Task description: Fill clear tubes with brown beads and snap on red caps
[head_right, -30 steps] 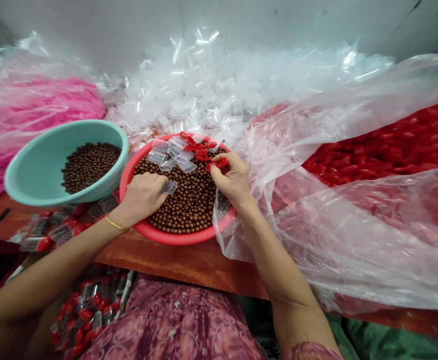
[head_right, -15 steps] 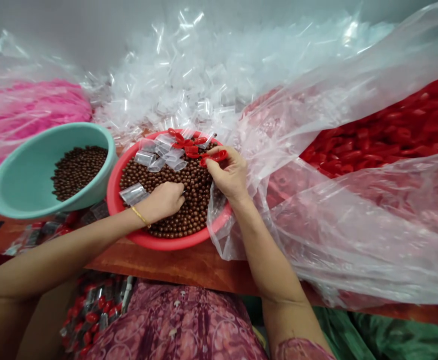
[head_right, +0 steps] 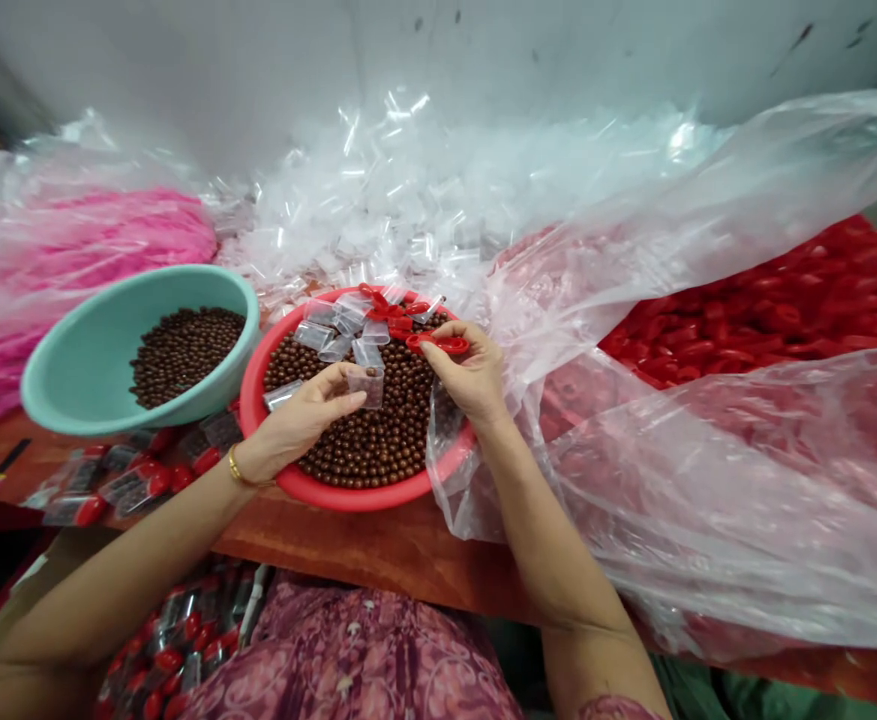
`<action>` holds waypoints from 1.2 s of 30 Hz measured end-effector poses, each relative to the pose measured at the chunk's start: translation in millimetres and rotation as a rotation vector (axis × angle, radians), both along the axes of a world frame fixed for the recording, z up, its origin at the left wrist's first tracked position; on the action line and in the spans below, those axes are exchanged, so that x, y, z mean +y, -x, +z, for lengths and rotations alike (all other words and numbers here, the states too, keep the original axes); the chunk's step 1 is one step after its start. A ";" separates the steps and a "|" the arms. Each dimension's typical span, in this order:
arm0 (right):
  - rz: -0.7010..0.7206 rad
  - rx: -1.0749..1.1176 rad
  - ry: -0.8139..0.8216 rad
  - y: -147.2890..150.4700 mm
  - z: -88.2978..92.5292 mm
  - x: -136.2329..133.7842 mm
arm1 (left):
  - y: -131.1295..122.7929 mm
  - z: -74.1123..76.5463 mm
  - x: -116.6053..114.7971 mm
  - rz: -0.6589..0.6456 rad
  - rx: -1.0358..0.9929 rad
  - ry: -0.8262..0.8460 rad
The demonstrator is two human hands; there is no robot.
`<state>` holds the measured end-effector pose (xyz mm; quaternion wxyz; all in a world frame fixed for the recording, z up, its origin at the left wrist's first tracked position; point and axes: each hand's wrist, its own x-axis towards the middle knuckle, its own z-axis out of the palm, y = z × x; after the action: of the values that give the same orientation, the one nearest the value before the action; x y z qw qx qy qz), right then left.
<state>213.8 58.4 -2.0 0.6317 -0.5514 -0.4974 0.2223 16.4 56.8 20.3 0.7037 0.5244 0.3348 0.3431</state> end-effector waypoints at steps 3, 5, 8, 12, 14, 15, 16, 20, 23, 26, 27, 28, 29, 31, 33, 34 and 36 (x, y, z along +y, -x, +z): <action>0.041 0.041 0.004 1.4 1.9 -3.9 | 5.2 0.2 -7.1 0.016 -0.082 0.055; 0.101 0.112 0.014 7.5 6.7 -9.5 | 7.7 -0.5 -11.8 0.012 -0.094 0.054; 0.180 0.154 -0.003 25.3 17.4 -21.0 | 9.7 -3.1 -18.6 0.008 -0.081 0.036; 0.227 0.018 -0.013 48.4 24.8 -34.0 | 10.9 -7.2 -25.4 0.006 -0.076 0.009; 0.252 -0.063 0.013 50.2 22.5 -36.1 | 11.9 -8.2 -27.3 0.023 -0.077 0.007; 0.280 -0.108 0.035 47.9 20.4 -35.5 | 12.5 -8.4 -27.9 0.026 -0.077 0.014; 0.314 -0.159 0.064 43.9 18.0 -33.9 | 13.2 -8.6 -28.2 0.024 -0.080 0.023; 0.315 -0.539 0.190 24.1 11.8 -21.4 | 15.6 -9.7 -27.5 0.028 -0.134 0.080; 0.181 -1.049 0.359 20.5 14.6 -13.5 | 17.0 -11.5 -26.2 0.090 -0.186 0.132; 0.154 -1.389 0.536 25.2 20.3 -9.3 | 17.6 -12.9 -25.8 0.124 -0.212 0.139; 0.171 -1.426 0.559 26.4 21.8 -8.2 | 17.5 -13.1 -25.8 0.124 -0.212 0.131; 0.189 -1.425 0.565 26.9 22.8 -7.2 | 17.4 -13.2 -26.0 0.122 -0.208 0.125; 0.200 -1.387 0.555 26.6 23.7 -6.2 | 17.1 -13.3 -26.1 0.122 -0.202 0.120; 0.214 -1.181 0.502 24.7 25.5 -4.8 | 16.2 -13.3 -26.2 0.122 -0.194 0.119; 0.290 -0.819 0.445 23.6 29.2 -4.9 | 15.4 -13.4 -26.2 0.113 -0.189 0.115; 0.360 -0.619 0.428 24.4 32.0 -5.7 | 15.1 -13.4 -26.3 0.105 -0.186 0.111; 0.521 -0.300 0.426 28.7 39.1 -8.1 | 14.6 -13.3 -26.5 0.095 -0.177 0.100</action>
<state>185.1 50.3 37.1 0.3450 -0.5518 -0.6509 0.3911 1.8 30.3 7.1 0.7389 0.4397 0.3125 0.4037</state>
